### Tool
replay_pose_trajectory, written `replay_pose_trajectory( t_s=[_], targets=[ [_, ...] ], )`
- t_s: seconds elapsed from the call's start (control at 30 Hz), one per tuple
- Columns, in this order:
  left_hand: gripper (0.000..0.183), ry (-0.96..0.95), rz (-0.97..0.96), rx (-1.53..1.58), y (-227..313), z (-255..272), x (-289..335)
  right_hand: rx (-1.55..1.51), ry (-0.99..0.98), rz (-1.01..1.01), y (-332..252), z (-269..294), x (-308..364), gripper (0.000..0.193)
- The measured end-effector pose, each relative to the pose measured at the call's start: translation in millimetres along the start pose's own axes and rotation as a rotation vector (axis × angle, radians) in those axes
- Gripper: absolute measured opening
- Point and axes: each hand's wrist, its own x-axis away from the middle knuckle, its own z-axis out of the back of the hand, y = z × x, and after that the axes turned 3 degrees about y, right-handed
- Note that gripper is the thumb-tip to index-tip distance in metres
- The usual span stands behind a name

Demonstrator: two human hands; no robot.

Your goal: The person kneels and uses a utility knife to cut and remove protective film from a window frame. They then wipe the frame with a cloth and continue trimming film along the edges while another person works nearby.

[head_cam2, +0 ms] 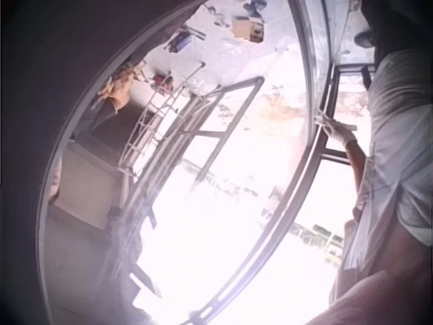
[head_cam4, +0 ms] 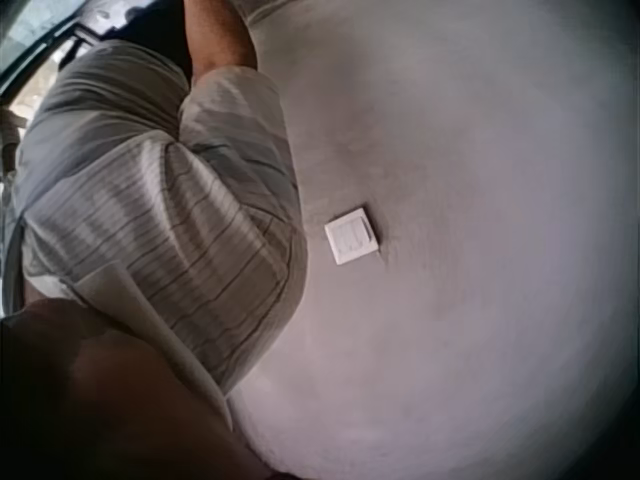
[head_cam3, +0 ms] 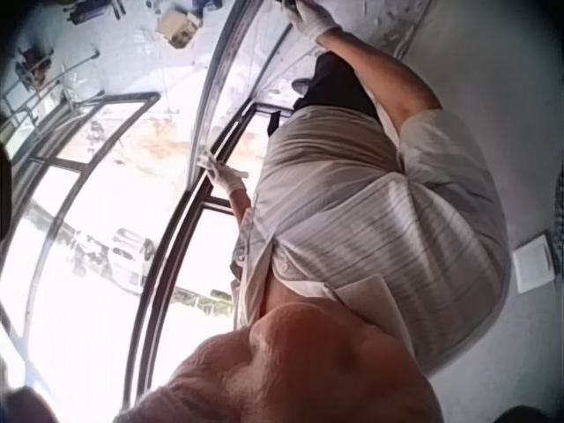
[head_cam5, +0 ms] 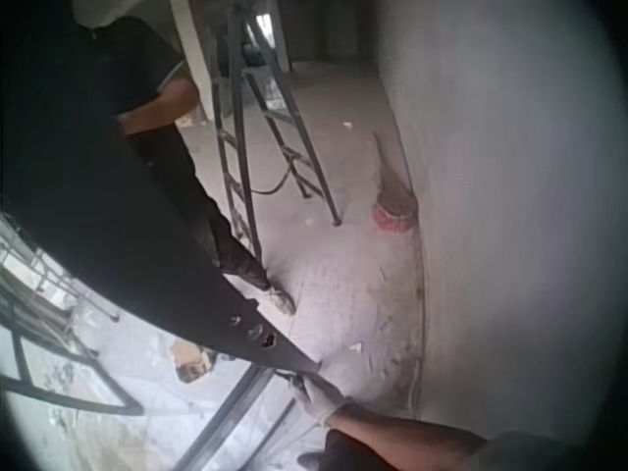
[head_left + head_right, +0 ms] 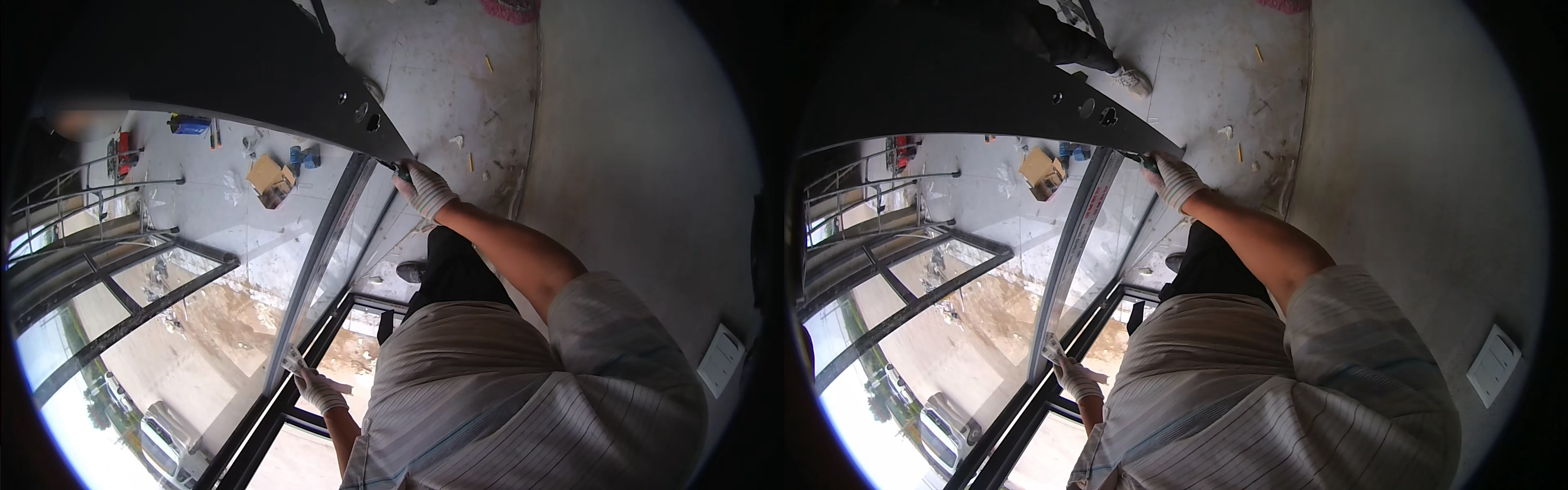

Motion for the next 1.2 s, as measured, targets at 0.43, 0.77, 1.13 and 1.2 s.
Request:
replay_pose_trajectory(
  t_s=[0.43, 0.77, 1.13, 1.2],
  targets=[
    [0.035, -0.002, -0.004, -0.012, 9.4, -4.8, 8.5, 0.005, -0.046, -0.081, -1.2, -7.7, -2.7, 0.034],
    [0.039, -0.006, 0.007, 0.021, 4.3, -2.5, 2.4, -0.015, -0.134, -0.137, 16.1, -10.7, 0.9, 0.025],
    [0.032, 0.019, -0.008, 0.066, 9.6, -9.0, 16.8, 0.243, -0.263, -0.347, 16.9, 4.9, 45.5, 0.031],
    [0.029, 0.018, -0.021, 0.053, 22.6, -16.6, 27.8, 0.283, -0.294, -0.314, 12.3, 8.9, 59.8, 0.031]
  ],
)
